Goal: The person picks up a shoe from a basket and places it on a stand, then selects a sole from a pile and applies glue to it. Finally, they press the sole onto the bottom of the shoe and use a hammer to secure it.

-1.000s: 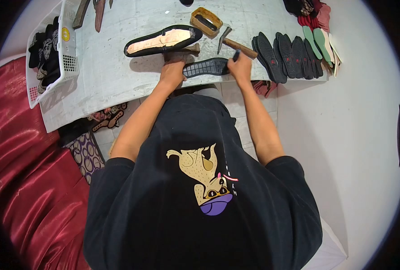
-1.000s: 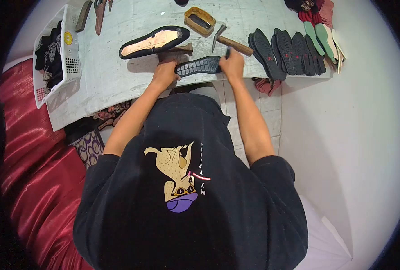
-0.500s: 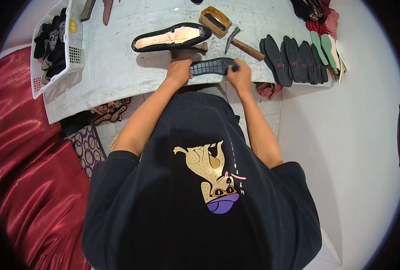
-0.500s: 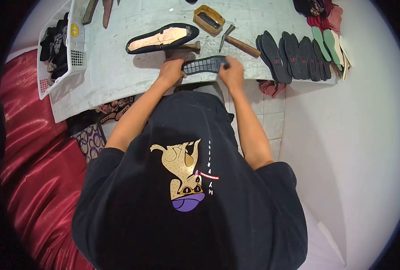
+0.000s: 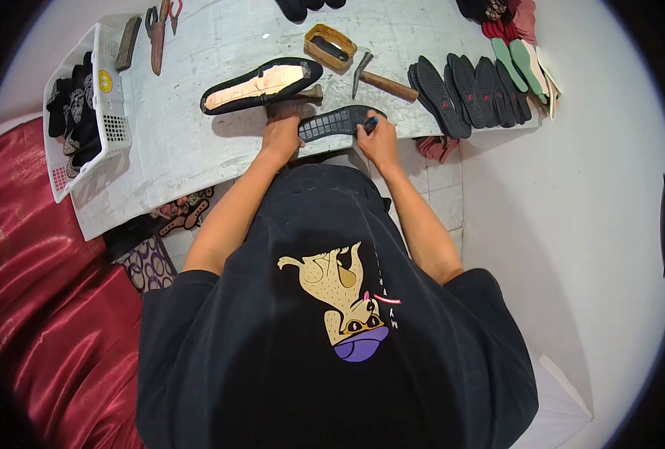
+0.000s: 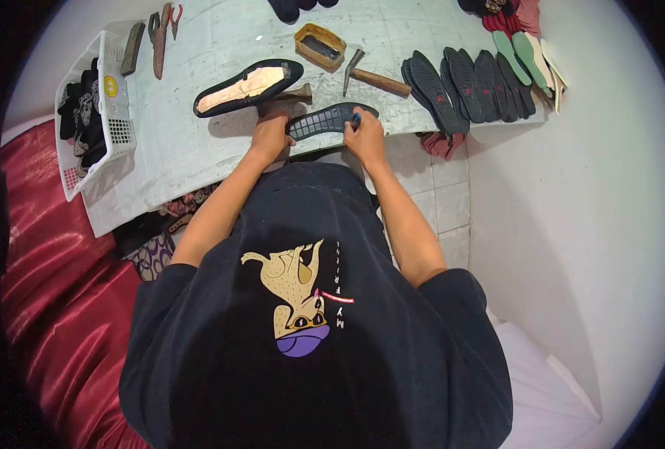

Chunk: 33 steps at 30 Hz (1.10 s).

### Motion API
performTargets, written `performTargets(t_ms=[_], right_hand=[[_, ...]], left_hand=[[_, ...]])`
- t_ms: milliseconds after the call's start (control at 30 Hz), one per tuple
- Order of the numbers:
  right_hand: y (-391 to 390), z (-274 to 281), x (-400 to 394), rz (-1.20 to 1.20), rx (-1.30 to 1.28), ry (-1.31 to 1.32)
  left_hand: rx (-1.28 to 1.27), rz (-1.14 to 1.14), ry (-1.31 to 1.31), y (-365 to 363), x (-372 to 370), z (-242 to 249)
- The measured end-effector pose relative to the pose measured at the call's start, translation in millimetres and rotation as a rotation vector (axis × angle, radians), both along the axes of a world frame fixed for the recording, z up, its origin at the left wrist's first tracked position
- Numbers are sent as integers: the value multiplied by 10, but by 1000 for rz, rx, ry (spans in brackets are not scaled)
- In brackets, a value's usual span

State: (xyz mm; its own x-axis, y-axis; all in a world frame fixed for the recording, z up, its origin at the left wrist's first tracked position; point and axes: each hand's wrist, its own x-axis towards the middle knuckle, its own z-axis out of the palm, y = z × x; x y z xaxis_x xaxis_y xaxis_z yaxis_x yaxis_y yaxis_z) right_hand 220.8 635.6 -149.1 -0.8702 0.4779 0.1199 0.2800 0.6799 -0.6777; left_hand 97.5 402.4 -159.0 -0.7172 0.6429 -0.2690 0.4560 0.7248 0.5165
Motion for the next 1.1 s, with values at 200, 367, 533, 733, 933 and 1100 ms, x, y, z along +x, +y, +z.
performTargets(t_ms=[200,367,533,733,933,1100], right_hand=[[686,52,-20,-111,-138,-65],[406,-137,-93,-128,136,-37],[-312,-6,-81,32,-91,-14],[-252,164,-120,-91,-223,-74],[-101,33,-154,-154,-26,35],[-297,-2,-248,-1,35,18]], left_hand=[[14,25,13,-9,-3,18],[-5,46,-39,39,-2,26],[-28,52,-37,97,-15,-20],[35,79,34,72,23,26],[47,67,31,47,29,20],[23,79,-23,76,23,41]])
